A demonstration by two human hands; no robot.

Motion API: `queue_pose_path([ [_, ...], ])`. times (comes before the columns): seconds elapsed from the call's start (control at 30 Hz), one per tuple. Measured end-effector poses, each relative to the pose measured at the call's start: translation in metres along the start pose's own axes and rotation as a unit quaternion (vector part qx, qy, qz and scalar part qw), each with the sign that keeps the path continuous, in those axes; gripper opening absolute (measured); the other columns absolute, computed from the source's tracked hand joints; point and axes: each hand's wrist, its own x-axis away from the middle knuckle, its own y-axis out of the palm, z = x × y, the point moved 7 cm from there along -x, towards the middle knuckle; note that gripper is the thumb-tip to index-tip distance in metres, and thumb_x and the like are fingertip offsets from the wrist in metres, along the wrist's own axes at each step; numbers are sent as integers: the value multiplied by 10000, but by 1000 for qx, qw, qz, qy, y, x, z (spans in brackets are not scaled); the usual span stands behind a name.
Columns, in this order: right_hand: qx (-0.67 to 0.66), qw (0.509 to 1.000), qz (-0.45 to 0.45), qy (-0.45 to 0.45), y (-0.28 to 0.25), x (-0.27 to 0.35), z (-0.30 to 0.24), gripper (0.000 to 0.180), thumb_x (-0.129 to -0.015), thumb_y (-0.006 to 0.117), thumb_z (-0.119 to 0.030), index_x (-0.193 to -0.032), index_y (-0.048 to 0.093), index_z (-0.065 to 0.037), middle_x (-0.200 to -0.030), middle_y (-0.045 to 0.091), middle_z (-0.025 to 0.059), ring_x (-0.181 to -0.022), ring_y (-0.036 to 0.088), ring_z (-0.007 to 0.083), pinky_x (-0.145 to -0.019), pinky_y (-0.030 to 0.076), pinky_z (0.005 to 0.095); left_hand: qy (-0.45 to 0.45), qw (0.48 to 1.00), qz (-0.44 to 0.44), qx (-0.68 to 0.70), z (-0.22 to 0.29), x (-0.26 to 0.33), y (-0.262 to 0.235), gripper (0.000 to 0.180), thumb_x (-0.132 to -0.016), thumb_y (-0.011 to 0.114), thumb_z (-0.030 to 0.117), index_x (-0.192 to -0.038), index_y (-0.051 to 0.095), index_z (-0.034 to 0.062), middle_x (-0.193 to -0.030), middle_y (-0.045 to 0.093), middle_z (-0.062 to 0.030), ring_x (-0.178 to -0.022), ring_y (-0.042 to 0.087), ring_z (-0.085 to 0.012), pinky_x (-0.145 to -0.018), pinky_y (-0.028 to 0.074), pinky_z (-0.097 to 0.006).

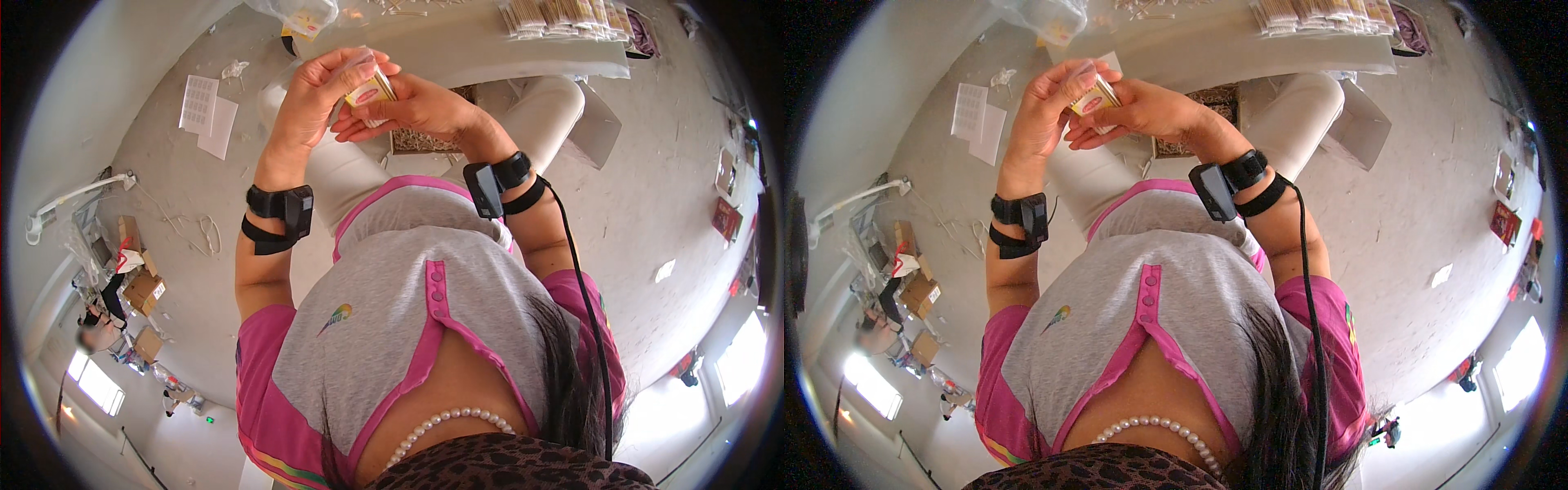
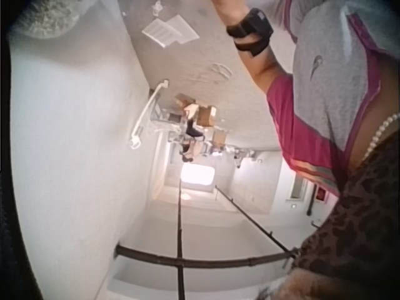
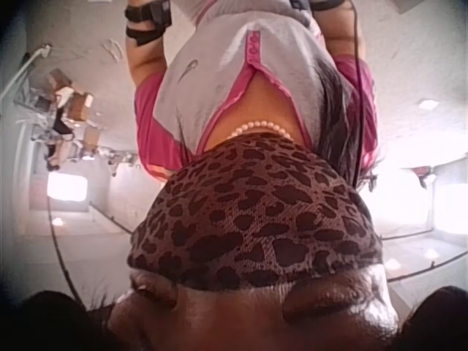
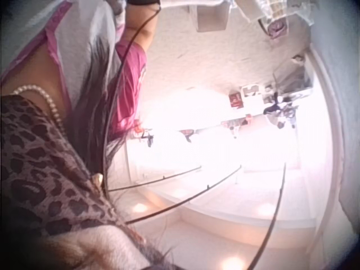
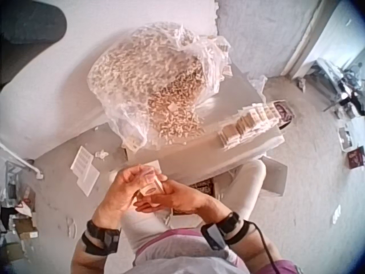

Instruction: Packaging cotton swabs into small plastic containers.

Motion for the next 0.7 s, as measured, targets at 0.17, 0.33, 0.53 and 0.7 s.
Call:
queue_pose_path([
  [0.17, -3, 1000, 9, -1, -7, -4, 0, 290, -1045, 546, -99, -1265, 576, 87, -1210, 664, 192, -1138, 669, 322, -1043, 546, 422, -18, 999, 10, 46, -7, -6, -2, 271, -953, 694, 231, -1129, 703, 25, -1073, 744, -117, -905, 700, -136, -808, 569, -263],
  [0.33, 19, 999, 17, -21, -16, -3, -6, 307, -1035, 577, -134, -1230, 616, 100, -1178, 690, 183, -1116, 682, 279, -1036, 545, 388, -43, 995, 55, 67, -9, -12, 1, 306, -934, 714, 212, -1164, 686, 11, -1092, 740, -121, -916, 699, -135, -800, 577, -269],
  [0.53, 29, 998, 47, -30, -45, -3, -2, 294, -1035, 585, -145, -1225, 631, 75, -1174, 696, 160, -1105, 684, 268, -999, 562, 389, -44, 998, 2, 47, -38, -26, -5, 360, -939, 713, 234, -1222, 688, 13, -1124, 732, -85, -861, 674, -93, -731, 558, -224],
  [0.7, 40, 998, 29, -31, -63, -5, 6, 306, -1039, 581, -154, -1260, 619, 55, -1204, 692, 160, -1129, 672, 263, -1008, 548, 401, -35, 997, -49, 54, -54, -43, -10, 351, -954, 706, 212, -1235, 691, 2, -1085, 739, -77, -840, 659, -82, -728, 553, -231],
])
